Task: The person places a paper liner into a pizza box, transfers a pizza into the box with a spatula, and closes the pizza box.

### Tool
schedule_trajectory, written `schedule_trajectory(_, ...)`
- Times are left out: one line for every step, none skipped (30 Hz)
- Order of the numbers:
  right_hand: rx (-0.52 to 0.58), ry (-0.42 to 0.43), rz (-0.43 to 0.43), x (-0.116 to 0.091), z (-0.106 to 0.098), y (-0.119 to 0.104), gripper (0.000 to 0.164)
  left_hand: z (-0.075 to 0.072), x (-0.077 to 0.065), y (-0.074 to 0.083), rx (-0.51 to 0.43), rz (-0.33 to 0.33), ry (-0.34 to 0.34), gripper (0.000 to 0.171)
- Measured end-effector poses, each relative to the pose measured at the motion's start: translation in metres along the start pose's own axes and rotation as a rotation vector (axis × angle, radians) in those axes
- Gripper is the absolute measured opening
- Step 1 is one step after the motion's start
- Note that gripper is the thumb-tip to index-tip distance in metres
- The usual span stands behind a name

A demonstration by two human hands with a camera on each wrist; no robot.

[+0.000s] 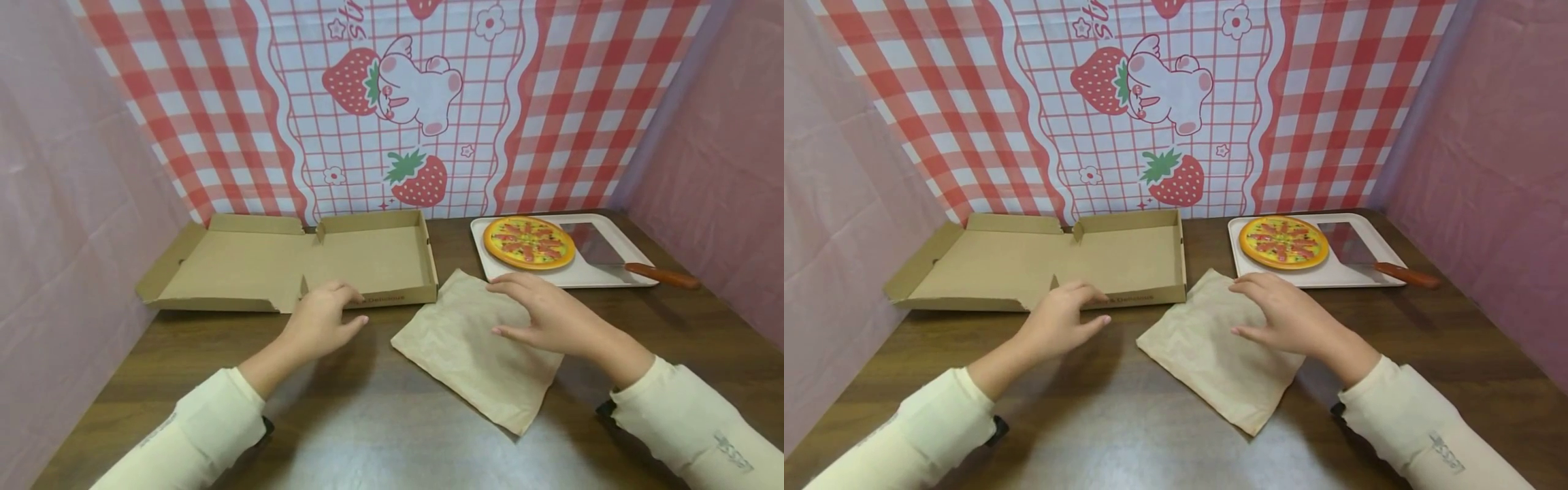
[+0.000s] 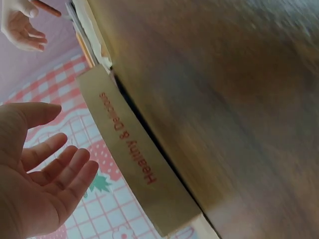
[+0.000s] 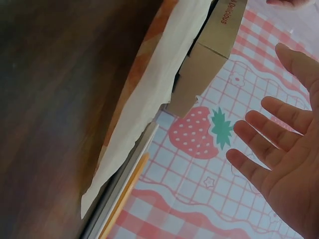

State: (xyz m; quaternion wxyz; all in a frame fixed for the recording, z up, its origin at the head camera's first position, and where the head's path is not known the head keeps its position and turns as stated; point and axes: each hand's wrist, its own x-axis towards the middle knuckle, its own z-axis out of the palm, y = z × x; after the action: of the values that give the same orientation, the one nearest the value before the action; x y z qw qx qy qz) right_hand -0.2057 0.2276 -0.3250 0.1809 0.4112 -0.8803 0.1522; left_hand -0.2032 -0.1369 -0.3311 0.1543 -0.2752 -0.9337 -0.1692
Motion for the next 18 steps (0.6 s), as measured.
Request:
schedule_trajectory(0.000,0.003,0.002,0.000,0.000,0.000,0.055,0.001,0.001,0.002,-0.020,-0.016,-0.013,0.030)
schedule_trajectory(0.001,0.004,0.003,-0.001,0.000,0.001,0.055,0.001,0.001,0.003,-0.049,-0.032,-0.028,0.030)
schedule_trajectory(0.003,0.004,0.003,-0.002,0.000,0.001,0.056,0.002,0.002,0.004,-0.082,-0.049,-0.046,0.029)
schedule_trajectory(0.003,0.004,0.005,-0.002,0.000,0.002,0.056,0.003,0.003,0.005,-0.122,-0.069,-0.069,0.029)
schedule_trajectory(0.005,0.004,0.006,-0.002,0.000,0.002,0.056,0.005,0.003,0.005,-0.166,-0.092,-0.094,0.029)
schedule_trajectory(0.006,0.004,0.007,-0.002,0.000,0.003,0.056,0.005,0.004,0.006,-0.212,-0.123,-0.121,0.030)
schedule_trajectory(0.007,0.005,0.007,-0.003,0.000,0.003,0.056,0.006,0.005,0.006,-0.260,-0.155,-0.149,0.030)
schedule_trajectory(0.007,0.007,0.007,-0.003,0.000,0.004,0.056,0.007,0.006,0.007,-0.300,-0.187,-0.175,0.031)
schedule_trajectory(0.007,0.011,0.005,-0.003,0.001,0.004,0.056,0.009,0.006,0.007,-0.331,-0.219,-0.200,0.032)
schedule_trajectory(0.006,0.014,0.004,-0.003,0.001,0.004,0.055,0.010,0.007,0.007,-0.360,-0.247,-0.224,0.033)
schedule_trajectory(0.007,0.017,0.002,-0.004,0.001,0.005,0.055,0.011,0.008,0.008,-0.382,-0.274,-0.246,0.034)
schedule_trajectory(0.006,0.020,0.000,-0.004,0.001,0.005,0.055,0.012,0.009,0.009,-0.401,-0.299,-0.266,0.035)
schedule_trajectory(0.007,0.022,-0.001,-0.005,0.001,0.006,0.055,0.013,0.010,0.010,-0.420,-0.321,-0.287,0.036)
schedule_trajectory(0.007,0.023,-0.002,-0.005,0.002,0.006,0.055,0.014,0.011,0.011,-0.452,-0.347,-0.309,0.037)
schedule_trajectory(0.006,0.024,-0.002,-0.006,0.002,0.006,0.055,0.015,0.013,0.012,-0.495,-0.374,-0.331,0.038)
schedule_trajectory(0.006,0.022,0.001,-0.006,0.002,0.006,0.055,0.016,0.014,0.013,-0.548,-0.404,-0.355,0.040)
schedule_trajectory(0.006,0.022,0.003,-0.007,0.002,0.006,0.055,0.016,0.015,0.014,-0.599,-0.434,-0.378,0.041)
schedule_trajectory(0.004,0.021,0.006,-0.007,0.002,0.006,0.054,0.017,0.016,0.016,-0.656,-0.465,-0.399,0.043)
